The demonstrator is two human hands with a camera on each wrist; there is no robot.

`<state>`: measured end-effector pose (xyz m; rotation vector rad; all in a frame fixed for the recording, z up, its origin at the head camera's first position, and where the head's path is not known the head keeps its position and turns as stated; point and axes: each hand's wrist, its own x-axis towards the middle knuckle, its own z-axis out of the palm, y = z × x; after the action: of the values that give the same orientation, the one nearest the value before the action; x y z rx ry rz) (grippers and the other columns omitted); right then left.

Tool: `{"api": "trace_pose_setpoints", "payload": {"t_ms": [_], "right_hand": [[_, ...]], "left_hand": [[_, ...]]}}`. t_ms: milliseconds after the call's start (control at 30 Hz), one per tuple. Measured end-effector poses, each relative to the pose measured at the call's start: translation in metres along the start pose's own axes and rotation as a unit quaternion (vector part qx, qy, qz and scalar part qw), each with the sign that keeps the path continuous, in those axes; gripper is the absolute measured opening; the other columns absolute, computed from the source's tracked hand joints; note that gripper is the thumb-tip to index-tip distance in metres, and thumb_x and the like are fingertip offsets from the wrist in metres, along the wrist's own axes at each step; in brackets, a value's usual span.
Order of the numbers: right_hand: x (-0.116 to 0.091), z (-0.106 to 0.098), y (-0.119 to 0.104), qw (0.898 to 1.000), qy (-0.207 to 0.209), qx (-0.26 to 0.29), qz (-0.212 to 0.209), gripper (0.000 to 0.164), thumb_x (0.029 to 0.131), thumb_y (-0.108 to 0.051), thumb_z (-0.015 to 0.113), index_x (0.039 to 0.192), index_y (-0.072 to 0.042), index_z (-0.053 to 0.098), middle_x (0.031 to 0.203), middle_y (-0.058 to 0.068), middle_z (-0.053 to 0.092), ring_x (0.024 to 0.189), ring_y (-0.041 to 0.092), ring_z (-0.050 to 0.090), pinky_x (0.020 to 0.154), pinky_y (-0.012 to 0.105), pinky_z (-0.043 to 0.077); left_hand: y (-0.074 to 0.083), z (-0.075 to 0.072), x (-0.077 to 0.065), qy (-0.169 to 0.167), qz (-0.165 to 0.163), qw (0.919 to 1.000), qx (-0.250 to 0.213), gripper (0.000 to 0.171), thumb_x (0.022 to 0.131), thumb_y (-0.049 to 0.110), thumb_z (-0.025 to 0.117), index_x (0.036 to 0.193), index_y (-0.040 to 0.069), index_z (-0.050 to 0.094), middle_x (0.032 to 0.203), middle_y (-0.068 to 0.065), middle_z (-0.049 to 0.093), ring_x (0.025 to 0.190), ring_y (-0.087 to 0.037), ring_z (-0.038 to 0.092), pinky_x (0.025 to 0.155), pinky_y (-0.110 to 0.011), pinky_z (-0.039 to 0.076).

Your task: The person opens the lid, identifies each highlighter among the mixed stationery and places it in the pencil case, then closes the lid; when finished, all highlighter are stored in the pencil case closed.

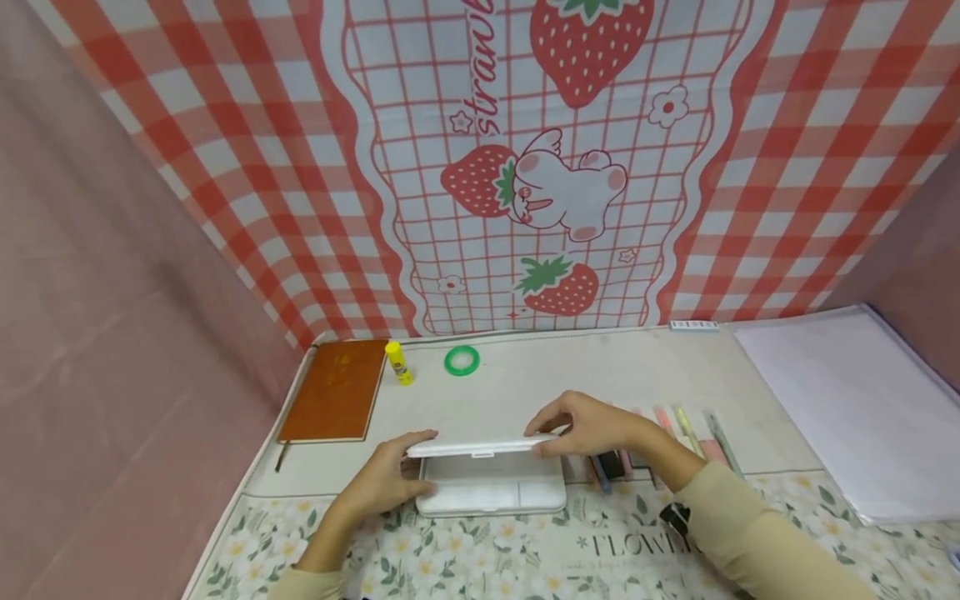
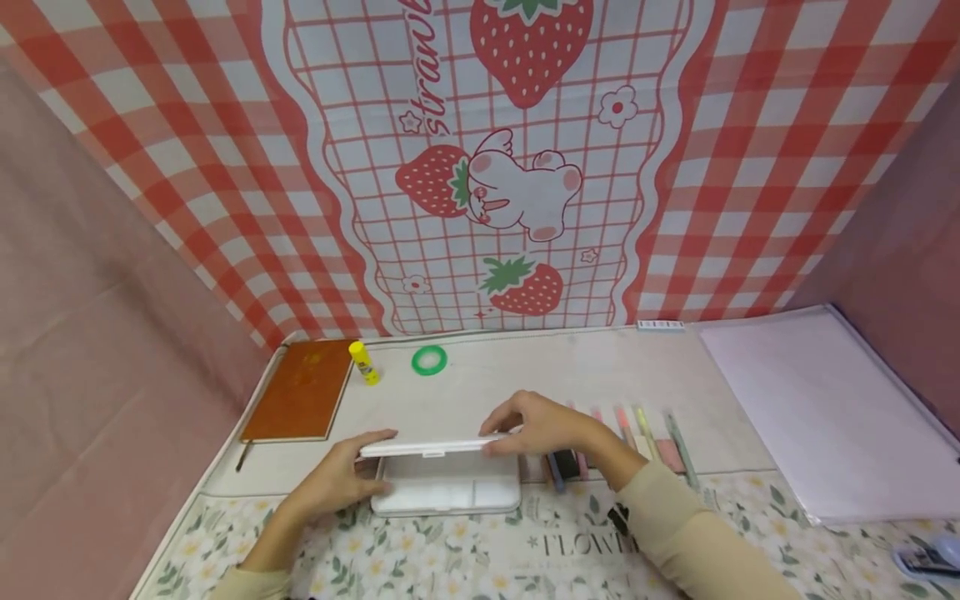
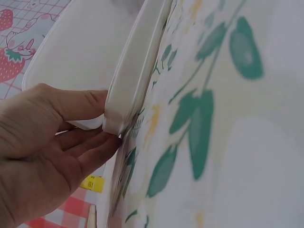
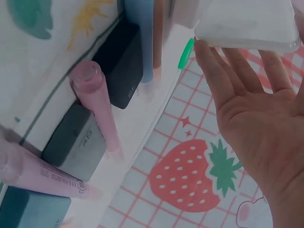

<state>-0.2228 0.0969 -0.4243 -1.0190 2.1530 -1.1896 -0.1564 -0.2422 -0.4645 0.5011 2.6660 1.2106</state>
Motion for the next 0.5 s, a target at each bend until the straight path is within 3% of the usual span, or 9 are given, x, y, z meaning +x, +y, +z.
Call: {"api": "trace_pose_setpoints", "payload": {"t_ms": [233, 367, 500], "right_hand": [[0.01, -0.016, 0.006, 0.998, 0.047, 0.045, 0.024, 0.033, 0.097, -0.034, 0.052, 0.108, -0.008, 0.069, 0.102, 0.009, 0.064, 0.09, 0.024, 0.063, 0.073, 0.041, 0.059], [0.021, -0.024, 0.004, 0.996, 0.061, 0.045, 0.053, 0.038, 0.101, -0.031, 0.042, 0.106, -0.003, 0.067, 0.094, 0.012, 0.062, 0.084, 0.025, 0.062, 0.073, 0.043, 0.06], [0.036, -0.028, 0.005, 0.993, 0.08, 0.03, 0.078, 0.034, 0.102, -0.025, 0.041, 0.103, -0.002, 0.066, 0.083, 0.013, 0.06, 0.074, 0.026, 0.062, 0.067, 0.042, 0.06]], "left_hand": [[0.003, 0.006, 0.003, 0.04, -0.019, 0.9986, -0.028, 0.087, 0.065, -0.001, 0.083, 0.139, 0.006, 0.039, 0.129, -0.016, 0.055, 0.114, -0.032, 0.058, 0.097, -0.036, 0.05], [0.006, 0.01, 0.003, 0.057, -0.04, 0.9974, -0.016, 0.104, 0.062, -0.001, 0.084, 0.148, 0.007, 0.027, 0.14, -0.018, 0.046, 0.115, -0.032, 0.057, 0.096, -0.037, 0.051], [0.008, 0.011, 0.003, 0.064, -0.064, 0.9959, -0.009, 0.11, 0.062, -0.003, 0.084, 0.15, 0.003, 0.017, 0.145, -0.021, 0.038, 0.117, -0.033, 0.056, 0.095, -0.038, 0.051]]}}
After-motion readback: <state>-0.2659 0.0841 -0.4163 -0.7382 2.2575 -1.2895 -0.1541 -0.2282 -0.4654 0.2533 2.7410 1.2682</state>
